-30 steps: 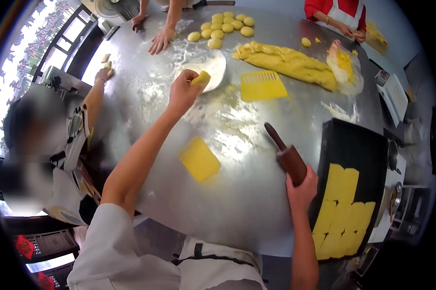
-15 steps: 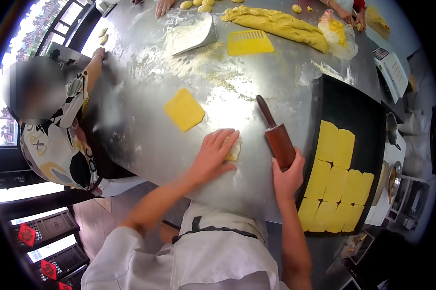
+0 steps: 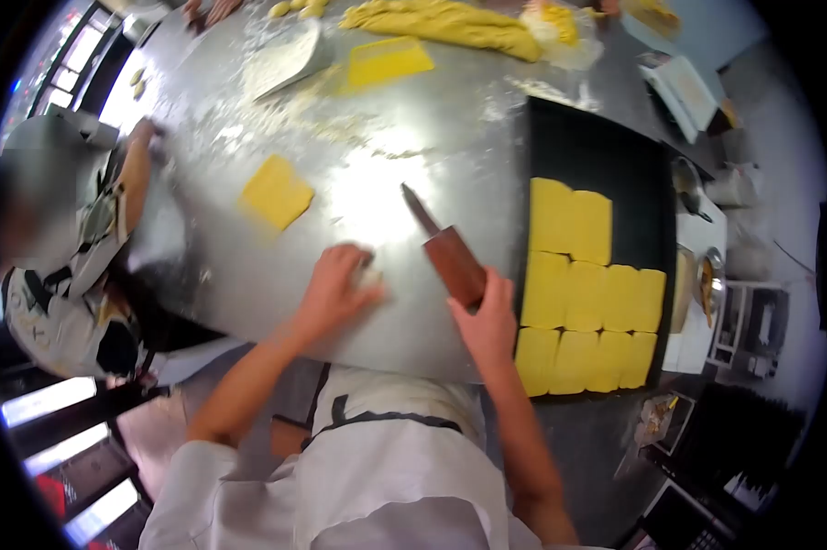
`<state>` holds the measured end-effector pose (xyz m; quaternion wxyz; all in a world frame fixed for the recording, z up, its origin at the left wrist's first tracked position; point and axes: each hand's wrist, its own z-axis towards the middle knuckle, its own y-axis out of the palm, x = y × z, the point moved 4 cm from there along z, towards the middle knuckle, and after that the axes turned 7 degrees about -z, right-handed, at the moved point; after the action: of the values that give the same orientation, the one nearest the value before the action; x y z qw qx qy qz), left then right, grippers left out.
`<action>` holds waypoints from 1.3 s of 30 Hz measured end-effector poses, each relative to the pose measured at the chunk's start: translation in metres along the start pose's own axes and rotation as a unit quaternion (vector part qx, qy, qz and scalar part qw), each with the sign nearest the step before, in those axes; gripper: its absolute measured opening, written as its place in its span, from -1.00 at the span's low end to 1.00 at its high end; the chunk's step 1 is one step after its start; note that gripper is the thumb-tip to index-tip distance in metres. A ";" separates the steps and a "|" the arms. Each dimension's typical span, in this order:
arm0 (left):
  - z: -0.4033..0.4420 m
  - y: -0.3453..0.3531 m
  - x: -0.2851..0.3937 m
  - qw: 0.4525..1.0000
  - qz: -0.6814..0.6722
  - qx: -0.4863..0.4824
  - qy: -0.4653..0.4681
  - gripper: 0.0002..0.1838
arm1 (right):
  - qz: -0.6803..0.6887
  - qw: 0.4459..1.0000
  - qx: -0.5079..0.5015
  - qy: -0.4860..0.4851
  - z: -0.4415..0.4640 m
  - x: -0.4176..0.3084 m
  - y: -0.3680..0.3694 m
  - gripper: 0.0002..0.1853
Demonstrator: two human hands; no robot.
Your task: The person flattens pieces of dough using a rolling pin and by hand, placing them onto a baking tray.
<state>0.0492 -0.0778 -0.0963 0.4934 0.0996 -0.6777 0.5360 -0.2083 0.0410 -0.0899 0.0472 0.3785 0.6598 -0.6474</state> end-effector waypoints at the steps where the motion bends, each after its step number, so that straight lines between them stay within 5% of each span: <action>1: 0.011 -0.007 0.002 0.985 -0.135 0.060 -0.094 -0.45 | 0.008 1.000 -0.002 -0.003 -0.001 0.001 0.000 -0.20; 2: 0.028 -0.026 0.016 0.991 -0.035 0.124 -0.021 -0.51 | 0.032 0.999 0.000 -0.016 -0.002 0.005 0.001 -0.20; 5: 0.059 -0.026 0.025 0.968 0.099 0.228 -0.028 -0.45 | 0.056 0.998 -0.023 0.015 -0.004 -0.006 -0.006 -0.20; 10: 0.037 0.041 0.007 0.969 0.242 0.057 -0.009 -0.29 | 0.116 0.991 -0.042 0.042 -0.003 0.004 -0.001 -0.21; 15: 0.040 0.046 0.003 0.965 0.261 0.033 -0.015 -0.27 | 0.085 0.990 -0.038 0.104 0.000 -0.004 0.001 -0.21; 18: 0.038 0.046 0.004 0.964 0.262 0.030 0.015 -0.31 | 0.090 0.994 0.006 0.053 0.008 0.001 0.007 -0.21; 20: 0.033 0.032 -0.006 0.994 0.021 0.086 -0.062 -0.37 | 0.092 0.995 0.013 0.040 0.010 0.005 0.010 -0.22; 22: 0.028 0.018 -0.019 0.955 -0.227 0.134 -0.135 -0.42 | 0.090 0.995 0.019 0.040 0.012 0.007 0.009 -0.22; 26: -0.008 0.004 -0.007 0.996 0.089 -0.012 -0.029 -0.43 | 0.071 0.996 0.026 0.038 0.009 0.002 0.012 -0.20; 32: -0.019 0.007 -0.017 0.990 0.037 -0.022 -0.134 -0.45 | 0.073 0.997 0.030 0.027 0.008 0.006 0.011 -0.20; 35: -0.017 -0.008 0.002 0.994 -0.061 0.091 -0.021 -0.61 | 0.076 0.996 0.026 0.031 0.009 0.003 0.011 -0.20; 39: 0.000 0.004 0.016 0.988 0.099 0.083 0.084 -0.71 | 0.082 0.996 0.034 0.026 0.008 0.002 0.014 -0.20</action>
<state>0.0386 -0.0702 -0.0863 0.4836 0.0274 -0.5936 0.6427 -0.2054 0.0332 -0.1035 0.0695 0.4496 0.6051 -0.6534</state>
